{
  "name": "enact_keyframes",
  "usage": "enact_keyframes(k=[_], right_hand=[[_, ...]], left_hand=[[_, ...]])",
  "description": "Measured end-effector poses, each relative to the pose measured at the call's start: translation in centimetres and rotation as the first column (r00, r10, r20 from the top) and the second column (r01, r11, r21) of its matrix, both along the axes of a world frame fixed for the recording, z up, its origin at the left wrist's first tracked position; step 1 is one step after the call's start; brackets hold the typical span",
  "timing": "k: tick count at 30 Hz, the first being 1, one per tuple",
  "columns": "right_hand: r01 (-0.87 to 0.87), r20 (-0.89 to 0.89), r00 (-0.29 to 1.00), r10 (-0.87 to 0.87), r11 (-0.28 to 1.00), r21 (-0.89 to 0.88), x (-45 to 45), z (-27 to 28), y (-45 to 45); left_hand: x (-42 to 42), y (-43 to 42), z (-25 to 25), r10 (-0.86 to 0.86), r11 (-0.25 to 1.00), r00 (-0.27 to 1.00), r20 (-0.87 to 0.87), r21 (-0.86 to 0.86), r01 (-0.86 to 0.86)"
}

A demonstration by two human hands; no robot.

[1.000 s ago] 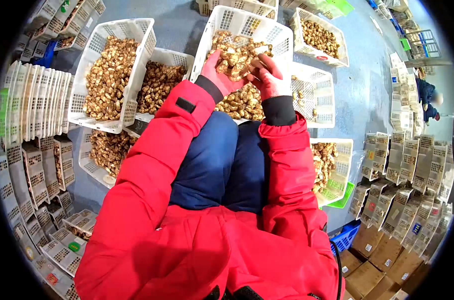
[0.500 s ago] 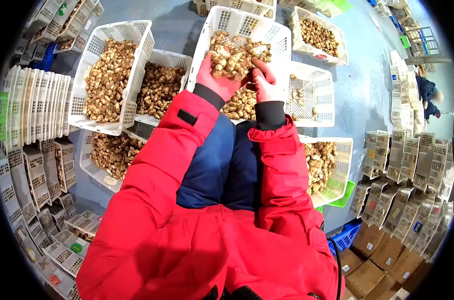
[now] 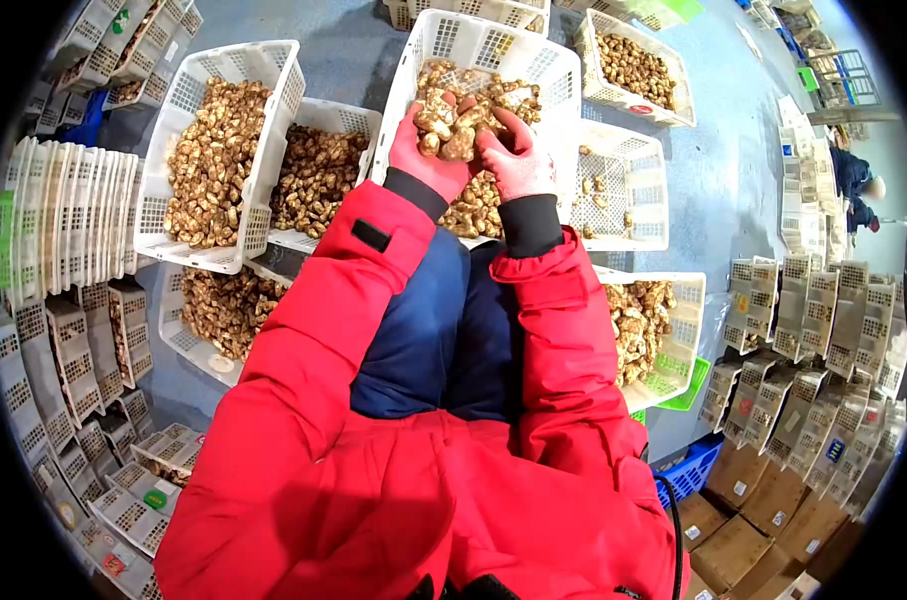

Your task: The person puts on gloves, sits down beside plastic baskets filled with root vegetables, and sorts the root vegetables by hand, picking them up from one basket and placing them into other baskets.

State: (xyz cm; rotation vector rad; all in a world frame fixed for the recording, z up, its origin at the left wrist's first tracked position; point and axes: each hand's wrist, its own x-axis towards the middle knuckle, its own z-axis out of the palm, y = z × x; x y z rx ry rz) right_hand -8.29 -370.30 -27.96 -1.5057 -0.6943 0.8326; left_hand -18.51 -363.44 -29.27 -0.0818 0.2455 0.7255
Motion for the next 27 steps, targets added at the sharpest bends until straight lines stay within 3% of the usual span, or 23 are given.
enact_keyframes(k=[3, 6, 7, 8, 10, 11, 14, 15, 17, 19, 22, 23, 27], right_hand=[[0.000, 0.008, 1.000, -0.001, 0.999, 0.046, -0.3, 0.0, -0.1], [0.030, 0.342, 0.940, -0.002, 0.997, -0.077, -0.8, 1.1, -0.2], [0.088, 0.566, 0.820, -0.087, 0.996, 0.025, -0.4, 0.1, 0.2], [0.068, 0.782, 0.620, -0.055, 0.998, 0.017, -0.9, 3.6, 0.4], [-0.097, 0.825, 0.558, 0.085, 0.995, -0.037, -0.6, 5.4, 1.9], [-0.173, 0.896, 0.418, 0.150, 0.981, -0.083, -0.1, 5.0, 2.8], [-0.450, 0.583, 0.647, 0.492, 0.863, -0.229, 1.9, 1.6, 5.3], [-0.487, 0.509, 0.663, 0.549, 0.833, -0.264, 2.7, 1.4, 5.6], [-0.486, 0.554, 0.652, 0.518, 0.846, -0.218, 3.6, -0.1, 5.8], [-0.500, 0.565, 0.666, 0.487, 0.854, -0.147, 4.3, -2.5, 5.6], [-0.458, 0.295, 0.825, 0.482, 0.876, -0.152, 3.0, 0.0, 4.5], [-0.457, 0.283, 0.823, 0.493, 0.870, -0.186, 2.5, 2.2, 4.3], [-0.337, 0.071, 0.939, 0.336, 0.942, -0.007, 3.7, 2.1, 4.1]], left_hand=[[-0.2, 0.1, -0.1, -0.021, 1.000, 1.000, 0.017, 0.010, 0.021], [-0.3, 0.0, 0.1, -0.030, 0.998, 0.999, -0.010, 0.047, 0.031], [-0.3, 0.0, 0.1, -0.030, 0.997, 0.999, -0.025, 0.066, 0.032], [-0.4, -0.1, 0.1, -0.031, 0.996, 0.999, -0.043, 0.082, 0.034], [-0.4, 0.2, -0.6, -0.093, 0.995, 0.993, -0.072, 0.039, 0.096], [-0.4, 0.2, -0.6, -0.117, 0.993, 0.988, -0.098, 0.006, 0.118], [-1.0, 0.0, 0.2, -0.200, 0.977, 0.976, -0.091, -0.088, 0.192], [-1.0, 0.1, 0.3, -0.202, 0.975, 0.976, -0.078, -0.110, 0.193], [-0.9, 0.4, -1.1, -0.223, 0.971, 0.974, 0.042, -0.079, 0.226], [-0.9, 0.3, -0.8, -0.229, 0.971, 0.973, -0.004, -0.070, 0.228], [-1.1, 0.2, -0.6, -0.243, 0.970, 0.970, -0.013, -0.024, 0.242], [-1.1, 0.3, -0.5, -0.246, 0.969, 0.968, -0.036, -0.022, 0.246], [-1.3, 0.2, 1.0, -0.197, 0.980, 0.977, -0.086, -0.014, 0.197]])
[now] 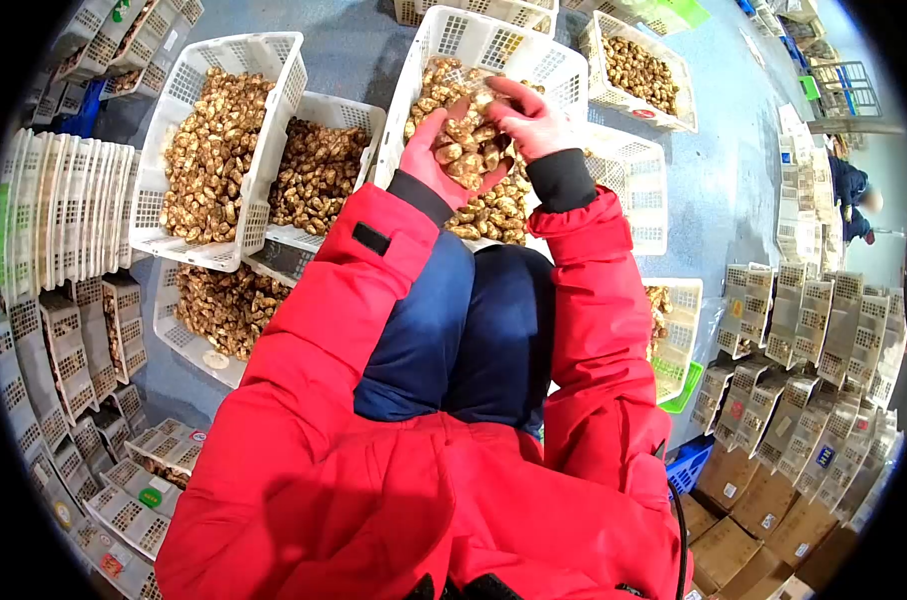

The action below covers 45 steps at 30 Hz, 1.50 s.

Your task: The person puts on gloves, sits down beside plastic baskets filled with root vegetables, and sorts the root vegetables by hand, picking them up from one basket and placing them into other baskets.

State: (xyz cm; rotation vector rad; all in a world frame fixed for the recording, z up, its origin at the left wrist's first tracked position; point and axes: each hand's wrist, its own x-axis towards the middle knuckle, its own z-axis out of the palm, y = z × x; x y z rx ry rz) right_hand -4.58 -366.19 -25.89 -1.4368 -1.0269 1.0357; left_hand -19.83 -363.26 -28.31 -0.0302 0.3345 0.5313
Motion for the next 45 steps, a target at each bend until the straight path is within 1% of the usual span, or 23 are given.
enact_keyframes(k=[3, 4, 5, 8, 11, 12, 15, 16, 19, 20, 21, 22, 24, 27, 29, 31, 33, 36, 38, 41, 42, 43, 45], right_hand=[[0.110, -0.256, 0.963, -0.087, 0.991, 0.079, 1.0, -0.7, -1.3], [0.130, -0.209, 0.972, -0.110, 0.988, 0.081, 1.2, -0.8, -1.6], [0.186, -0.413, 0.901, -0.131, 0.978, 0.097, 0.8, -0.3, -2.0], [0.145, -0.685, 0.727, 0.044, 0.965, 0.216, 0.7, 1.0, -2.7], [0.066, -0.689, 0.712, 0.136, 0.964, 0.259, 0.4, 1.6, -2.6], [0.094, -0.638, 0.769, 0.035, 0.981, 0.167, -0.4, 2.7, -2.4], [0.083, -0.652, 0.757, 0.054, 0.980, 0.178, -0.4, 2.5, -2.0], [0.151, -0.636, 0.772, 0.001, 0.971, 0.185, -0.5, 2.5, -1.8], [0.119, -0.579, 0.814, -0.054, 0.990, 0.075, 0.5, 0.9, -1.8], [0.199, -0.384, 0.904, -0.188, 0.980, -0.011, -0.6, 1.6, -2.1], [0.170, -0.112, 0.979, -0.170, 0.985, -0.010, -1.3, 1.5, -1.8], [0.098, -0.063, 0.993, -0.098, 0.995, -0.001, -2.4, 1.9, -2.0], [0.017, 0.106, 0.994, -0.017, 1.000, 0.002, -4.0, 1.3, -2.0], [0.032, 0.458, 0.886, -0.073, 0.995, 0.098, -4.6, 1.8, -2.9], [0.074, 0.486, 0.874, -0.031, 0.995, -0.070, -5.4, 2.5, -4.1], [-0.010, 0.742, 0.669, -0.050, 0.997, 0.076, -6.3, 1.1, -4.9], [0.004, 0.845, 0.533, -0.030, 0.999, 0.034, -7.1, 0.4, -4.6], [-0.016, 0.888, 0.458, 0.023, 1.000, -0.018, -7.6, 0.1, -3.8], [-0.032, 0.899, 0.439, 0.007, 0.999, 0.008, -7.5, -0.1, -4.1], [-0.003, 0.748, 0.642, -0.167, 0.975, 0.220, -6.6, -1.4, -4.5], [0.076, 0.299, 0.950, -0.086, 0.996, 0.047, -6.7, -1.8, -4.7], [0.088, 0.003, 0.996, -0.088, 0.995, -0.039, -6.5, -1.7, -5.0], [0.092, -0.291, 0.951, -0.102, 0.995, -0.048, -5.6, -2.3, -5.3]], left_hand=[[0.1, -0.1, 0.8, 0.058, 0.997, 0.998, 0.012, -0.050, -0.058], [0.1, -0.1, 0.9, 0.070, 0.996, 0.997, 0.019, -0.055, -0.068], [0.0, -0.1, 0.9, 0.081, 0.995, 0.996, 0.026, -0.059, -0.079], [0.0, 0.1, 0.3, 0.090, 0.993, 0.994, 0.056, -0.077, -0.086], [0.2, -0.1, -0.7, 0.094, 0.994, 0.989, 0.114, -0.057, -0.088], [0.2, 0.0, -0.7, 0.092, 0.995, 0.989, 0.112, -0.054, -0.086], [-0.1, 0.0, -0.6, 0.089, 0.996, 0.991, 0.100, -0.032, -0.087], [-0.2, 0.0, -0.5, 0.098, 0.994, 0.992, 0.081, -0.046, -0.095], [-0.3, 0.1, -0.6, 0.103, 0.995, 0.991, 0.080, -0.025, -0.101], [-0.3, 0.3, -0.9, 0.098, 0.995, 0.993, 0.074, -0.021, -0.096], [-0.3, 0.3, -0.4, 0.092, 0.996, 0.994, 0.066, -0.017, -0.092], [-0.4, 0.1, 0.0, 0.080, 0.997, 0.996, 0.028, -0.018, -0.079], [-0.2, 0.4, -0.7, 0.083, 0.997, 0.996, 0.015, -0.008, -0.083], [-0.5, 0.5, -1.0, 0.125, 0.992, 0.992, 0.011, -0.015, -0.125], [0.0, 0.5, -1.4, 0.217, 0.976, 0.976, 0.001, -0.018, -0.217], [0.0, 0.4, -2.0, 0.268, 0.963, 0.961, -0.063, 0.061, -0.264], [-0.2, 0.7, -3.0, 0.243, 0.966, 0.962, -0.122, 0.121, -0.228], [0.0, 1.0, -3.6, 0.284, 0.958, 0.926, -0.246, 0.042, -0.283], [-0.1, 1.1, -4.1, 0.276, 0.961, 0.941, -0.194, 0.031, -0.275], [0.2, 1.0, -4.4, 0.327, 0.944, 0.940, -0.099, 0.079, -0.320], [0.1, 1.0, -4.1, 0.314, 0.949, 0.946, -0.084, 0.068, -0.309], [0.0, 1.1, -3.8, 0.302, 0.953, 0.951, -0.068, 0.058, -0.299], [-0.3, 0.9, -3.1, 0.273, 0.958, 0.962, -0.001, 0.091, -0.272]])
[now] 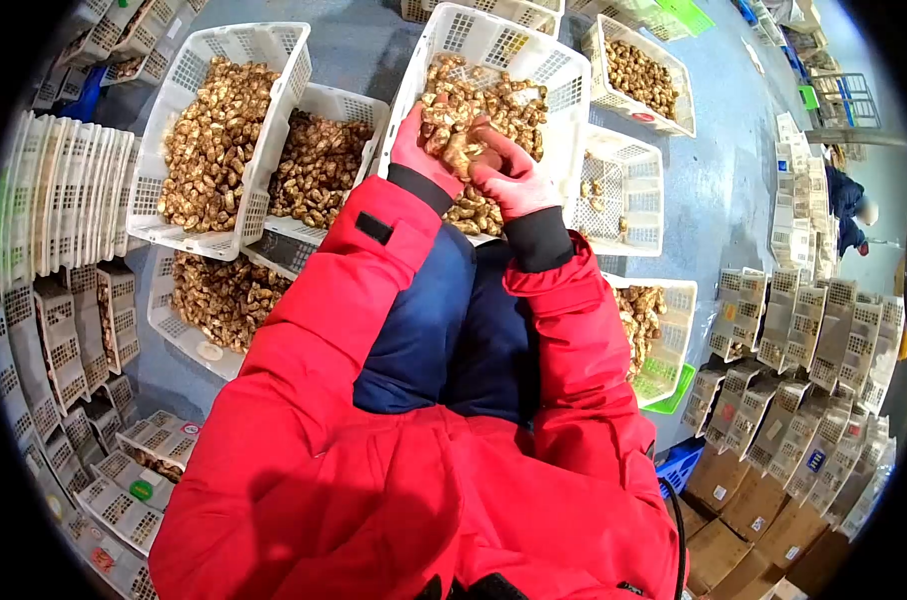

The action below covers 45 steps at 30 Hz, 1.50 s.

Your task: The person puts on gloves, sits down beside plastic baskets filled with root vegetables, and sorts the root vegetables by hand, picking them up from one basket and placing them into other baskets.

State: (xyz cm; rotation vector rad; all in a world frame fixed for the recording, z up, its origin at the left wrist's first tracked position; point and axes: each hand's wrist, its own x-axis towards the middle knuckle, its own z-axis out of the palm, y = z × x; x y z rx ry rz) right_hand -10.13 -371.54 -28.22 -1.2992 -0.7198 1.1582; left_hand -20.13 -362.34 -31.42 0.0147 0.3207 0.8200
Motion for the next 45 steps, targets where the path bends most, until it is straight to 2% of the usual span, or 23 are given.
enact_keyframes(k=[1, 4, 8, 10, 13, 14, 17, 21, 23, 25, 26, 27, 28, 30, 32, 35, 36, 37, 38, 39, 41, 44, 45], right_hand=[[-0.124, -0.239, 0.963, 0.127, 0.992, 0.029, 1.1, -0.4, -0.3], [-0.098, -0.518, 0.848, 0.113, 0.994, 0.057, 0.8, 0.6, -0.6], [-0.155, -0.651, 0.725, 0.226, 0.974, 0.167, 0.8, 0.9, -0.5], [-0.163, -0.621, 0.737, 0.267, 0.962, 0.220, 0.2, 2.4, -0.4], [-0.145, -0.655, 0.718, 0.237, 0.971, 0.192, 0.2, 2.8, 0.4], [-0.145, -0.613, 0.760, 0.217, 0.975, 0.166, 0.3, 2.7, 0.5], [-0.118, -0.501, 0.851, 0.156, 0.987, 0.107, 0.7, 1.7, 0.7], [-0.071, -0.325, 0.942, 0.085, 0.996, 0.054, 0.5, 1.7, 0.6], [-0.050, -0.208, 0.976, 0.058, 0.998, 0.044, 0.2, 1.9, 0.6], [0.010, -0.178, 0.984, -0.013, 1.000, -0.016, -0.8, 2.1, 0.9], [0.041, -0.160, 0.986, -0.048, 0.998, -0.046, -1.4, 2.2, 1.2], [0.060, 0.052, 0.997, -0.060, 0.998, 0.011, -2.1, 1.6, 1.5], [0.042, 0.122, 0.992, -0.040, 0.999, -0.012, -2.7, 1.8, 1.2], [0.009, 0.554, 0.830, -0.063, 0.995, 0.099, -3.7, 2.0, 1.4], [-0.028, 0.836, 0.549, 0.016, 1.000, -0.001, -4.4, 4.3, 1.4], [-0.068, 0.935, 0.355, -0.017, 0.997, 0.044, -4.7, 3.6, 2.2], [-0.066, 0.925, 0.377, -0.040, 0.995, 0.070, -4.7, 3.7, 2.2], [-0.129, 0.934, 0.356, -0.018, 0.989, 0.068, -4.4, 3.8, 2.8], [-0.108, 0.923, 0.384, 0.015, 0.994, 0.029, -4.2, 3.1, 2.9], [-0.083, 0.891, 0.446, -0.083, 0.988, 0.134, -4.0, 2.6, 2.5], [-0.025, 0.653, 0.757, -0.015, 0.998, 0.052, -3.4, 3.4, 2.1], [-0.016, 0.545, 0.838, 0.001, 1.000, 0.023, -3.5, 4.2, 1.1], [-0.048, 0.665, 0.747, 0.027, 0.999, 0.013, -3.7, 4.2, 1.1]], left_hand=[[0.0, 0.0, 0.0, -0.002, 1.000, 1.000, 0.011, 0.013, 0.002], [0.0, -0.1, -0.3, 0.015, 0.999, 1.000, 0.004, 0.050, -0.015], [0.0, 0.1, -0.5, 0.014, 0.999, 1.000, 0.002, 0.037, -0.014], [0.0, 0.2, -0.9, -0.020, 0.999, 1.000, 0.004, 0.025, 0.020], [-0.7, 0.6, -2.4, -0.151, 0.987, 0.973, 0.174, 0.073, 0.140], [-0.8, 0.7, -1.9, -0.198, 0.978, 0.949, 0.244, 0.107, 0.176], [-0.5, 0.0, -0.2, -0.074, 0.995, 0.996, 0.049, 0.071, 0.071], [-0.1, -0.5, 1.2, -0.016, 0.999, 0.999, -0.036, 0.041, 0.018], [-0.9, 0.4, -0.1, -0.228, 0.971, 0.924, 0.307, 0.137, 0.194], [-0.8, 0.0, -0.4, -0.119, 0.992, 0.992, 0.041, 0.047, 0.117], [-0.6, 0.0, -0.5, -0.076, 0.996, 0.997, 0.007, 0.049, 0.076], [-0.4, 0.0, -0.8, -0.033, 0.998, 0.999, -0.027, 0.051, 0.034], [-0.3, 0.1, -1.1, 0.010, 0.999, 0.998, -0.060, 0.054, -0.007], [-0.3, 0.2, -1.1, -0.023, 0.998, 0.999, -0.033, 0.066, 0.026], [-0.6, -0.1, -0.8, -0.077, 0.996, 0.995, -0.060, 0.040, 0.080], [0.0, 0.5, -1.7, 0.075, 0.980, 0.973, -0.217, 0.198, -0.031], [-0.3, 0.1, -0.8, 0.090, 0.970, 0.957, -0.274, 0.242, -0.022], [-0.7, 0.8, -2.2, 0.017, 0.980, 0.983, -0.182, 0.196, 0.019], [-0.7, 1.2, -3.6, -0.061, 0.986, 0.994, -0.089, 0.150, 0.074], [-0.4, 0.5, -1.8, -0.042, 0.987, 0.999, -0.034, 0.153, 0.047], [-0.3, -0.5, 0.0, -0.033, 0.991, 0.999, 0.011, 0.129, 0.031], [0.1, -0.7, 0.3, -0.027, 0.997, 0.999, -0.036, 0.073, 0.030], [0.0, -0.8, 0.4, -0.011, 0.999, 0.999, -0.048, 0.049, 0.014]])
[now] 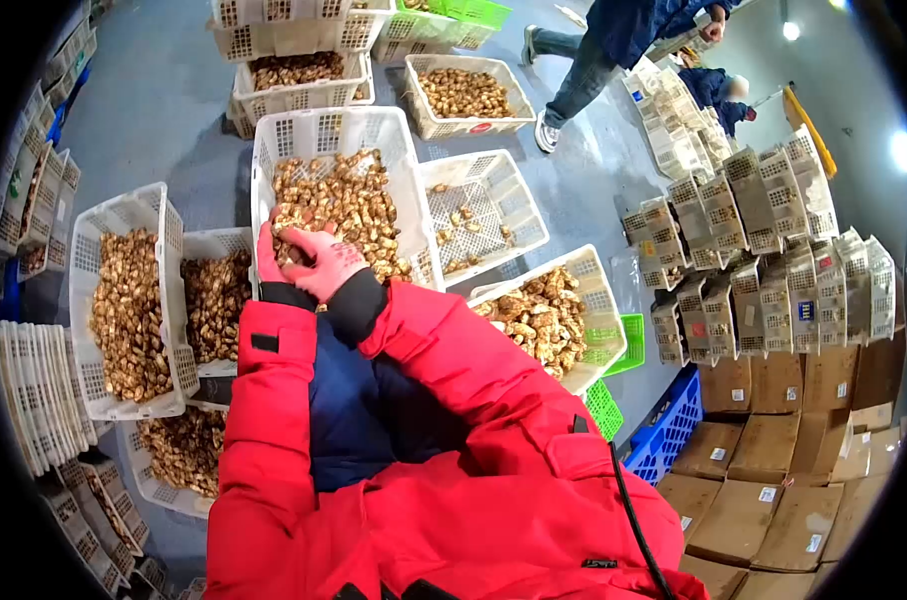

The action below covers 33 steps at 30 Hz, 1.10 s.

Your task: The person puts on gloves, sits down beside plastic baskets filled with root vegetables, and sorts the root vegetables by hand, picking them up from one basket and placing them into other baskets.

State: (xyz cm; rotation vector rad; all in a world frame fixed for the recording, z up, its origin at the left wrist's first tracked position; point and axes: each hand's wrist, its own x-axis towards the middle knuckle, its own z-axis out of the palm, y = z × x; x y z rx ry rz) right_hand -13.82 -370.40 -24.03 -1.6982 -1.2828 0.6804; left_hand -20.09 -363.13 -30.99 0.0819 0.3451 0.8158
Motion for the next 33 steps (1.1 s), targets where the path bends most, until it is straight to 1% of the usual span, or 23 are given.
enact_keyframes(k=[1, 3, 6, 7, 8, 9, 10, 11, 12, 13, 15, 16, 17, 19, 20, 21, 22, 24, 27, 28, 30, 31, 33], right_hand=[[0.047, 0.232, 0.967, -0.105, 0.969, 0.242, -0.5, -2.2, 0.4], [0.084, 0.286, 0.946, -0.151, 0.968, 0.235, -1.2, -1.3, 0.4], [0.081, 0.102, 0.991, -0.085, 0.996, 0.042, -0.6, -1.6, 1.1], [0.050, 0.103, 0.992, -0.068, 0.986, 0.161, -0.1, -1.7, 1.0], [0.109, -0.192, 0.976, -0.106, 0.994, 0.009, 0.0, -1.8, 0.6], [0.031, -0.557, 0.826, -0.088, 0.993, -0.110, 0.5, -0.8, 0.1], [0.047, -0.528, 0.847, -0.063, 0.998, -0.043, 1.0, -2.0, 0.2], [0.031, -0.638, 0.770, 0.025, 0.997, 0.077, 1.3, -3.7, 0.3], [0.017, -0.614, 0.789, 0.009, 0.999, 0.036, 0.9, -3.6, 0.4], [0.014, -0.586, 0.810, -0.012, 1.000, 0.000, 0.4, -3.4, 0.6], [0.047, -0.037, 0.999, -0.040, 0.980, 0.194, -0.7, -3.4, 0.9], [0.021, 0.199, 0.977, -0.073, 0.967, 0.252, -0.7, -3.4, 1.2], [0.045, 0.055, 0.997, -0.054, 0.985, 0.166, -0.6, -3.7, 1.4], [0.058, -0.228, 0.972, -0.059, 0.998, -0.011, -0.1, -4.2, 1.6], [0.066, -0.502, 0.859, -0.100, 0.994, -0.086, -0.3, -2.0, 1.1], [-0.022, -0.659, 0.752, -0.025, 0.998, -0.064, 0.7, -2.0, 0.8], [0.023, -0.827, 0.562, -0.020, 1.000, -0.008, 1.2, -1.8, 0.6], [0.056, -0.976, 0.188, 0.110, 0.991, 0.122, 2.4, -1.4, -0.2], [0.048, -0.945, 0.205, 0.254, 0.962, 0.269, 3.5, 0.0, 0.0], [0.008, -0.930, 0.281, 0.239, 0.968, 0.251, 3.9, -0.3, 0.2], [-0.063, -0.895, 0.353, 0.274, 0.961, 0.269, 4.9, -0.1, 0.5], [-0.022, -0.907, 0.362, 0.215, 0.975, 0.222, 5.1, 0.3, 0.5], [-0.050, -0.887, 0.390, 0.248, 0.967, 0.249, 6.4, -0.3, 0.4]], left_hand=[[0.1, 0.0, 0.2, 0.020, 0.999, 1.000, -0.016, -0.027, -0.020], [0.2, 0.0, 0.5, 0.025, 1.000, 0.997, -0.070, -0.002, -0.026], [-0.2, 1.0, -0.3, -0.023, 1.000, 0.997, -0.077, 0.010, 0.024], [-0.4, 1.2, -0.6, -0.042, 0.999, 0.997, -0.069, 0.022, 0.043], [-0.1, 1.1, -1.0, -0.008, 0.998, 0.999, 0.042, 0.058, 0.005], [-0.1, 0.6, 0.2, 0.015, 1.000, 0.999, 0.030, -0.018, -0.014], [-0.4, 0.5, 0.7, -0.064, 0.998, 0.990, 0.127, 0.034, 0.060], [-0.4, 0.6, 1.0, -0.017, 0.999, 0.998, -0.063, 0.028, 0.019], [-1.0, 0.1, -0.6, 0.149, 0.870, 0.953, -0.263, 0.493, 0.000], [-0.8, 0.8, -1.9, -0.041, 0.994, 0.996, -0.084, 0.096, 0.049], [-0.7, 1.0, -2.6, -0.031, 0.999, 0.999, -0.023, 0.018, 0.031], [-0.2, 0.9, -3.6, 0.115, 0.945, 0.970, -0.214, 0.326, -0.040], [-0.1, 0.7, -2.5, 0.072, 0.984, 0.985, -0.155, 0.171, -0.045], [-1.2, 0.1, 0.0, 0.021, 0.986, 0.976, -0.218, 0.165, 0.015], [-0.9, 0.2, 0.7, 0.013, 1.000, 0.976, -0.219, 0.028, -0.007], [-1.1, 0.8, -0.7, -0.028, 0.994, 0.998, -0.064, 0.105, 0.035], [-0.3, 1.0, -2.0, 0.023, 0.999, 0.999, -0.037, 0.039, -0.022], [-0.4, 0.6, -0.5, 0.028, 1.000, 0.997, 0.071, -0.014, -0.027], [-0.4, 0.1, 2.3, 0.019, 0.994, 0.993, 0.119, -0.105, -0.006], [-0.9, 1.0, -0.9, -0.120, 0.988, 0.862, 0.493, -0.024, 0.152], [-1.0, 0.0, 2.1, -0.004, 1.000, 1.000, 0.027, 0.005, 0.004], [-0.7, 0.5, 1.7, -0.033, 0.989, 0.993, 0.116, -0.140, 0.050], [-0.4, 0.5, 1.5, -0.042, 0.993, 0.989, 0.140, -0.107, 0.057]])
